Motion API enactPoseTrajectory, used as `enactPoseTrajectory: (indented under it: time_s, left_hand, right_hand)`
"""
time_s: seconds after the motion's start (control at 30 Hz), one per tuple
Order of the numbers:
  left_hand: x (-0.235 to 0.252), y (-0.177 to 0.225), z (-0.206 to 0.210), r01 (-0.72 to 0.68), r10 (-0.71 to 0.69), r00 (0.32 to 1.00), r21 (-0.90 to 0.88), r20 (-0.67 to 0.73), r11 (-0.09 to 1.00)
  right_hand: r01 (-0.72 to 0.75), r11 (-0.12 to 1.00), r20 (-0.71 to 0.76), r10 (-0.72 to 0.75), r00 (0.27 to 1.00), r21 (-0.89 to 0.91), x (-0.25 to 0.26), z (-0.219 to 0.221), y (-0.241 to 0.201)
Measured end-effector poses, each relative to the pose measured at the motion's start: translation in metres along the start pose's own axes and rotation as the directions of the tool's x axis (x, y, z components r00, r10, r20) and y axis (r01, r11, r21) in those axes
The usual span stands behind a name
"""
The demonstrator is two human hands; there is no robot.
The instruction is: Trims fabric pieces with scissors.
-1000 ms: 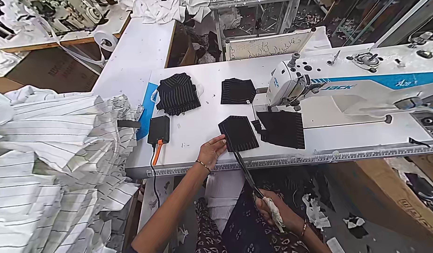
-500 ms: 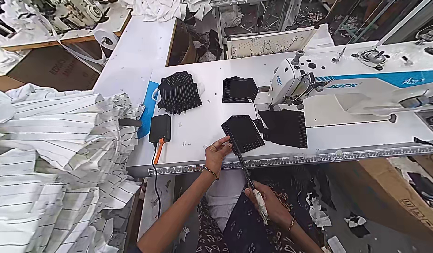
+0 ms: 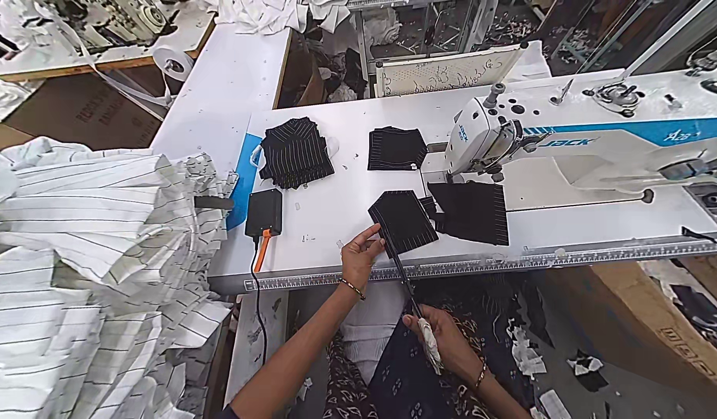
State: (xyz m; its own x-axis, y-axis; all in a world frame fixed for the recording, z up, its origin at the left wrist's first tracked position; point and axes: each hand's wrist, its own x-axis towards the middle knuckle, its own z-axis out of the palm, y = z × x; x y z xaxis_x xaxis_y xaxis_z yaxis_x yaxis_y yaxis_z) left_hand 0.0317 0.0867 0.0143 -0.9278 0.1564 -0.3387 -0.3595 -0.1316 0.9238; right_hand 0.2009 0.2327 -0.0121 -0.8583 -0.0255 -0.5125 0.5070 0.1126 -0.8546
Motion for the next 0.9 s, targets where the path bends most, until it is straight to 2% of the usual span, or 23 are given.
enactPoseTrajectory:
  time_s: [0.2, 0.3, 0.43, 0.67, 0.9]
  left_hand:
    - [0.001, -0.001, -0.006, -0.028, 0.024, 0.995, 0.045, 0.092, 0.999]
    - [0.001, -0.001, -0.009, -0.068, 0.051, 0.98, 0.087, 0.192, 0.994]
    - [0.003, 0.001, -0.013, -0.103, 0.064, 0.96, 0.129, 0.272, 0.986]
    - [0.007, 0.002, -0.015, -0.164, 0.07, 0.917, 0.214, 0.392, 0.963]
    - [0.008, 0.006, -0.015, -0.16, 0.015, 0.89, 0.282, 0.456, 0.946]
  right_hand:
    - [-0.024, 0.986, 0.032, 0.019, 0.999, 0.163, -0.002, -0.001, -0.003]
    - [-0.06, 0.987, 0.066, 0.051, 0.997, 0.149, 0.0, -0.005, -0.012]
    - [-0.033, 0.995, 0.056, 0.028, 0.998, 0.092, 0.003, -0.006, -0.011]
    - [-0.066, 0.976, 0.073, 0.052, 0.996, 0.208, 0.002, -0.003, -0.013]
    - [-0.085, 0.977, 0.097, 0.067, 0.993, 0.197, 0.012, -0.008, -0.024]
